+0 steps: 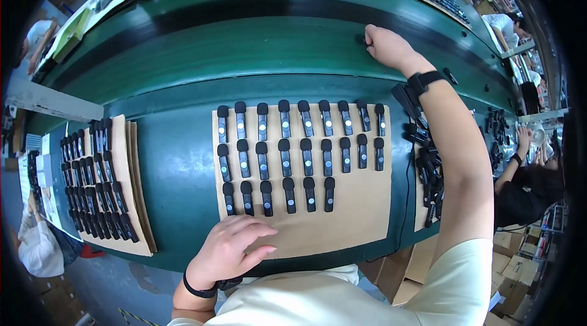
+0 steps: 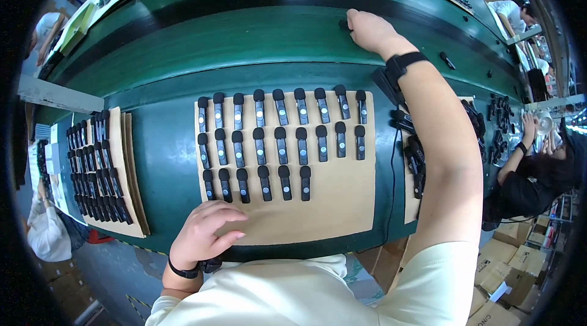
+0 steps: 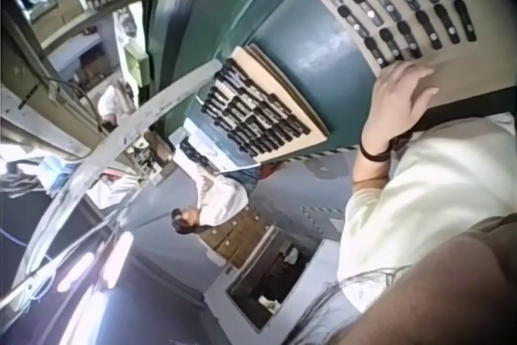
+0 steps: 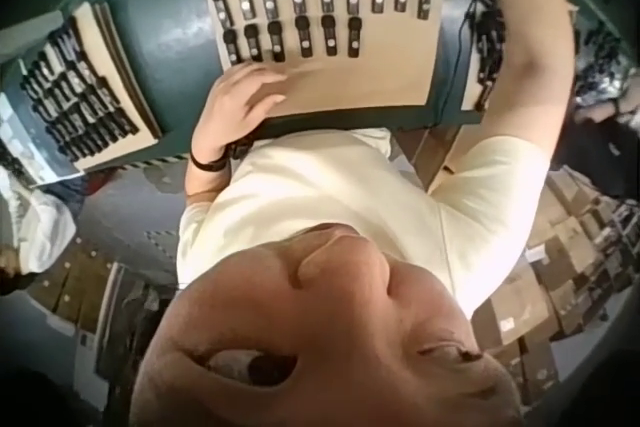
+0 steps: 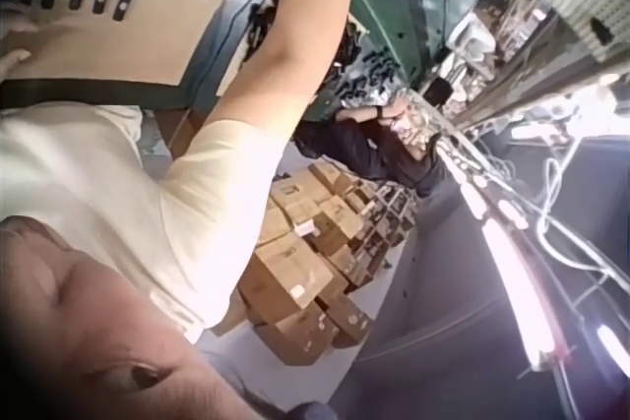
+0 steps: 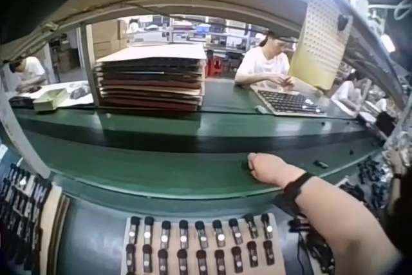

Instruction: The person picks up a microphone from a pile, inspects it by hand, and places it onto a cardboard sheet. After filling the sheet, the person replaces it with a new piece of cardboard and continues the process.

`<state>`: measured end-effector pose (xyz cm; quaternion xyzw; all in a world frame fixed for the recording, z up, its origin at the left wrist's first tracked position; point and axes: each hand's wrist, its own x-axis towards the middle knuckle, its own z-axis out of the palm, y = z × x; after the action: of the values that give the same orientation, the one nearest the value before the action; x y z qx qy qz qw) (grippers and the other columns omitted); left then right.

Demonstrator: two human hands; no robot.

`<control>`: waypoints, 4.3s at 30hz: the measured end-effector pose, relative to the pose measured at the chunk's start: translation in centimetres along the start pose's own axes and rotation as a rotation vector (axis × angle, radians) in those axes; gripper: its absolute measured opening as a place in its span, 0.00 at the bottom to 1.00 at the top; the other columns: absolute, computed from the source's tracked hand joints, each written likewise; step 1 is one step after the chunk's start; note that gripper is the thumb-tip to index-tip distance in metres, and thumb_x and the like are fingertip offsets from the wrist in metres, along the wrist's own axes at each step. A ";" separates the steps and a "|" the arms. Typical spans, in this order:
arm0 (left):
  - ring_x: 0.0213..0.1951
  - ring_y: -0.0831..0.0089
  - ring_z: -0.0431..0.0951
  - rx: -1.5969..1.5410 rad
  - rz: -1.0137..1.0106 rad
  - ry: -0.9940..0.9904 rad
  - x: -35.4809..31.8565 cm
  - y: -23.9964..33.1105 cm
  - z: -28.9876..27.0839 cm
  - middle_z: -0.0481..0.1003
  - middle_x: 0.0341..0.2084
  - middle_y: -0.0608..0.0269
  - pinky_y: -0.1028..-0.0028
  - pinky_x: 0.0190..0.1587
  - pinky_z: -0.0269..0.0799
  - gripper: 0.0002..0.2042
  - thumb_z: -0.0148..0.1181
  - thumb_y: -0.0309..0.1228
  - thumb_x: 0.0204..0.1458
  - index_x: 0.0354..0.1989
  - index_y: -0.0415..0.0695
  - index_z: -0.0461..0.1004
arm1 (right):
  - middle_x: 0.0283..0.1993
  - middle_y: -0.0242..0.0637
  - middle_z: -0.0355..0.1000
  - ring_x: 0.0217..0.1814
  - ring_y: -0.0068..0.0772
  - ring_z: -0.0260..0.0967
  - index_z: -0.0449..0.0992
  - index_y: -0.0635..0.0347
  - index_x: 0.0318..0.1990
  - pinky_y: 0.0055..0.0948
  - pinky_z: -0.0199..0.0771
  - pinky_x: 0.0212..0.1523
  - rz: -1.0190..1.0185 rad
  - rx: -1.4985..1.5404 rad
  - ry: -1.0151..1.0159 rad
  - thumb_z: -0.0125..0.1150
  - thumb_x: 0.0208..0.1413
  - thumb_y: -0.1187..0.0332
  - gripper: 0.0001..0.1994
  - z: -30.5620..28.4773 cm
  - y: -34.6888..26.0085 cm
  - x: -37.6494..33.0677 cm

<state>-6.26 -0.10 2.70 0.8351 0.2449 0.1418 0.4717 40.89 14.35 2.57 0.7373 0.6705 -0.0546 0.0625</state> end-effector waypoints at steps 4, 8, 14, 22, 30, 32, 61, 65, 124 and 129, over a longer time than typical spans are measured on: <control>0.39 0.57 0.80 0.003 0.047 0.030 0.1 0.4 0.1 0.80 0.35 0.57 0.64 0.43 0.75 0.14 0.70 0.32 0.47 0.41 0.42 0.79 | 0.42 0.48 0.76 0.46 0.51 0.75 0.75 0.61 0.45 0.40 0.75 0.48 -0.024 0.252 0.158 0.62 0.55 0.70 0.11 -0.2 -0.2 -5.0; 0.38 0.57 0.79 0.013 0.082 0.050 -0.1 1.0 -0.1 0.79 0.36 0.57 0.64 0.43 0.74 0.14 0.70 0.32 0.47 0.41 0.41 0.79 | 0.40 0.42 0.74 0.38 0.41 0.72 0.76 0.62 0.48 0.30 0.72 0.43 -0.179 0.649 0.260 0.62 0.56 0.74 0.13 -1.9 -5.7 -13.3; 0.39 0.57 0.79 -0.015 0.177 0.229 1.2 2.5 0.6 0.79 0.37 0.55 0.64 0.42 0.74 0.15 0.70 0.31 0.47 0.42 0.40 0.79 | 0.38 0.39 0.75 0.38 0.37 0.72 0.78 0.62 0.46 0.31 0.72 0.40 -0.475 0.778 0.220 0.67 0.52 0.74 0.13 -1.4 -15.4 -24.4; 0.35 0.57 0.80 0.027 0.335 0.267 1.6 3.9 2.0 0.80 0.36 0.54 0.65 0.39 0.75 0.17 0.71 0.29 0.47 0.46 0.38 0.78 | 0.36 0.39 0.74 0.35 0.39 0.72 0.78 0.63 0.43 0.33 0.72 0.36 -0.466 1.045 0.299 0.72 0.45 0.78 0.15 0.8 -20.1 -28.2; 0.33 0.59 0.80 -0.062 0.257 0.279 0.7 4.7 2.6 0.80 0.33 0.54 0.67 0.38 0.75 0.16 0.71 0.25 0.46 0.44 0.36 0.77 | 0.35 0.40 0.74 0.34 0.38 0.71 0.77 0.65 0.44 0.33 0.71 0.35 -0.538 0.964 0.507 0.72 0.46 0.78 0.16 1.7 -20.9 -28.3; 0.33 0.60 0.80 -0.069 0.247 0.286 0.6 4.7 2.7 0.79 0.33 0.54 0.67 0.38 0.75 0.16 0.71 0.24 0.45 0.43 0.36 0.77 | 0.35 0.41 0.75 0.33 0.38 0.72 0.77 0.66 0.44 0.33 0.70 0.35 -0.533 0.989 0.521 0.71 0.46 0.78 0.16 1.6 -21.1 -28.2; 0.37 0.60 0.79 -0.076 0.243 0.345 1.5 3.9 3.3 0.79 0.36 0.53 0.67 0.41 0.75 0.14 0.69 0.23 0.46 0.42 0.36 0.76 | 0.40 0.41 0.75 0.36 0.38 0.72 0.76 0.65 0.44 0.32 0.71 0.38 -0.537 1.073 0.543 0.68 0.47 0.79 0.15 2.1 -21.3 -27.8; 0.38 0.58 0.79 -0.071 0.261 0.324 1.9 3.1 4.0 0.79 0.38 0.53 0.65 0.42 0.75 0.13 0.68 0.24 0.46 0.41 0.38 0.76 | 0.42 0.41 0.75 0.38 0.42 0.73 0.77 0.62 0.47 0.36 0.72 0.39 -0.455 1.182 0.524 0.68 0.46 0.79 0.18 2.0 -21.7 -27.8; 0.39 0.57 0.80 0.062 0.028 0.022 0.6 1.7 3.4 0.79 0.35 0.58 0.64 0.42 0.76 0.10 0.69 0.27 0.48 0.38 0.42 0.78 | 0.49 0.47 0.74 0.50 0.53 0.72 0.74 0.60 0.50 0.41 0.73 0.51 0.182 0.105 0.204 0.63 0.57 0.67 0.15 3.9 5.6 -6.0; 0.39 0.57 0.80 0.058 0.023 0.039 0.8 1.7 3.3 0.79 0.34 0.57 0.63 0.42 0.76 0.09 0.69 0.30 0.49 0.38 0.44 0.78 | 0.45 0.44 0.74 0.41 0.41 0.73 0.76 0.61 0.48 0.34 0.73 0.43 0.162 0.400 0.228 0.63 0.58 0.69 0.12 1.8 2.7 -8.8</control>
<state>-3.60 -2.80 2.45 0.8483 0.2484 0.1562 0.4408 42.70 5.21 2.29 0.7879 0.5876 -0.0977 -0.1565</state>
